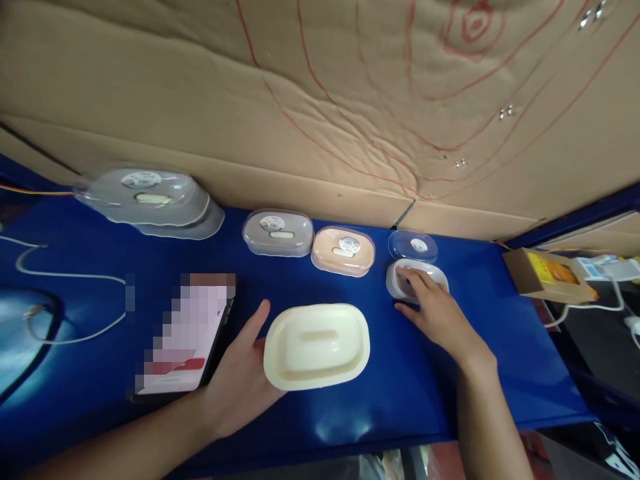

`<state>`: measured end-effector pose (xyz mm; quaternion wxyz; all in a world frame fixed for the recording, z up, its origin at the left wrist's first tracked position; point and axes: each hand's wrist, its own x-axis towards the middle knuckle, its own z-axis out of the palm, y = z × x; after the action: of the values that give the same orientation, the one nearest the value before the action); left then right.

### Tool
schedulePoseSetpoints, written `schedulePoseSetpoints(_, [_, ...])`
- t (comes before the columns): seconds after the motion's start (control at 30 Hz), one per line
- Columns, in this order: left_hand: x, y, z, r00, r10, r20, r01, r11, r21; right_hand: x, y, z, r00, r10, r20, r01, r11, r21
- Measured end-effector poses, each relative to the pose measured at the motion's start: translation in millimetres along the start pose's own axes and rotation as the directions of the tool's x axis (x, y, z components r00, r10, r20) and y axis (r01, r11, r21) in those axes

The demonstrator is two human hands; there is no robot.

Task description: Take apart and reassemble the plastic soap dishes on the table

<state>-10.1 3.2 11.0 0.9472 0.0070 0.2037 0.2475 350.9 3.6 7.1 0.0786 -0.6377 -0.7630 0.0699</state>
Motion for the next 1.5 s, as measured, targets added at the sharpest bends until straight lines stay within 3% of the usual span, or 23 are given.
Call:
schedulePoseSetpoints(0.1, [2,0,0.4,0.999,0.009,-0.044,-0.009,1.000,0.020,1,-16,-3,0.999,-0.039,-0.014,0.040,0.998,0.041])
schedulePoseSetpoints(0.23, [4,-2,0.0,0.993,0.051,-0.102,-0.043,0.996,0.077,-4,-58,-9,0.975,-0.187,-0.122,0.202,0.970,0.132])
schedulePoseSetpoints(0.4, [9,-9,-4.4,0.997,0.050,-0.051,-0.043,0.990,0.133,-17,-99,-9,0.891,-0.367,-0.268,0.407,0.906,0.114])
schedulePoseSetpoints(0.57, [12,-11,-7.7,0.999,0.047,-0.016,-0.045,0.989,0.143,-23,-124,-7,0.845,-0.456,-0.280,0.514,0.837,0.186])
schedulePoseSetpoints(0.7, [11,-11,-9.6,0.998,0.065,0.015,-0.067,0.980,0.190,-21,-149,5,0.764,-0.585,-0.271,0.630,0.767,0.122])
schedulePoseSetpoints(0.8, [11,-12,-11.4,0.999,0.043,0.009,-0.044,0.974,0.223,-18,-156,18,0.721,-0.633,-0.283,0.678,0.728,0.102])
schedulePoseSetpoints(0.9, [13,-13,-12.0,0.999,0.034,-0.028,-0.026,0.972,0.234,-15,-146,28,0.689,-0.668,-0.283,0.719,0.679,0.149])
schedulePoseSetpoints(0.93, [13,-13,-11.9,0.998,0.051,-0.045,-0.040,0.972,0.230,-12,-139,31,0.695,-0.654,-0.298,0.714,0.676,0.181])
schedulePoseSetpoints(1.0, [13,-12,-11.2,0.990,0.098,-0.100,-0.074,0.974,0.214,-5,-121,35,0.767,-0.540,-0.346,0.629,0.738,0.244])
schedulePoseSetpoints(1.07, [12,-11,-10.4,0.978,0.121,-0.170,-0.086,0.975,0.203,6,-97,38,0.881,-0.303,-0.363,0.409,0.874,0.263])
schedulePoseSetpoints(1.1, [12,-11,-10.0,0.973,0.116,-0.197,-0.076,0.977,0.200,12,-85,40,0.913,-0.188,-0.362,0.283,0.931,0.232])
schedulePoseSetpoints(1.17, [11,-11,-9.5,0.970,0.096,-0.226,-0.050,0.978,0.202,24,-64,42,0.939,-0.013,-0.343,0.053,0.993,0.108])
schedulePoseSetpoints(1.23, [11,-11,-9.1,0.970,0.082,-0.228,-0.035,0.978,0.204,31,-50,42,0.939,0.083,-0.334,-0.085,0.996,0.009])
schedulePoseSetpoints(1.3, [11,-11,-8.7,0.971,0.082,-0.226,-0.034,0.977,0.211,32,-44,38,0.951,0.072,-0.299,-0.079,0.997,-0.013])
schedulePoseSetpoints(1.43, [10,-10,-7.9,0.969,0.098,-0.225,-0.046,0.973,0.227,21,-40,22,0.982,-0.080,-0.171,0.080,0.997,-0.010])
schedulePoseSetpoints(1.5, [9,-10,-7.9,0.971,0.092,-0.219,-0.040,0.973,0.229,15,-31,17,0.991,-0.075,-0.114,0.071,0.997,-0.041])
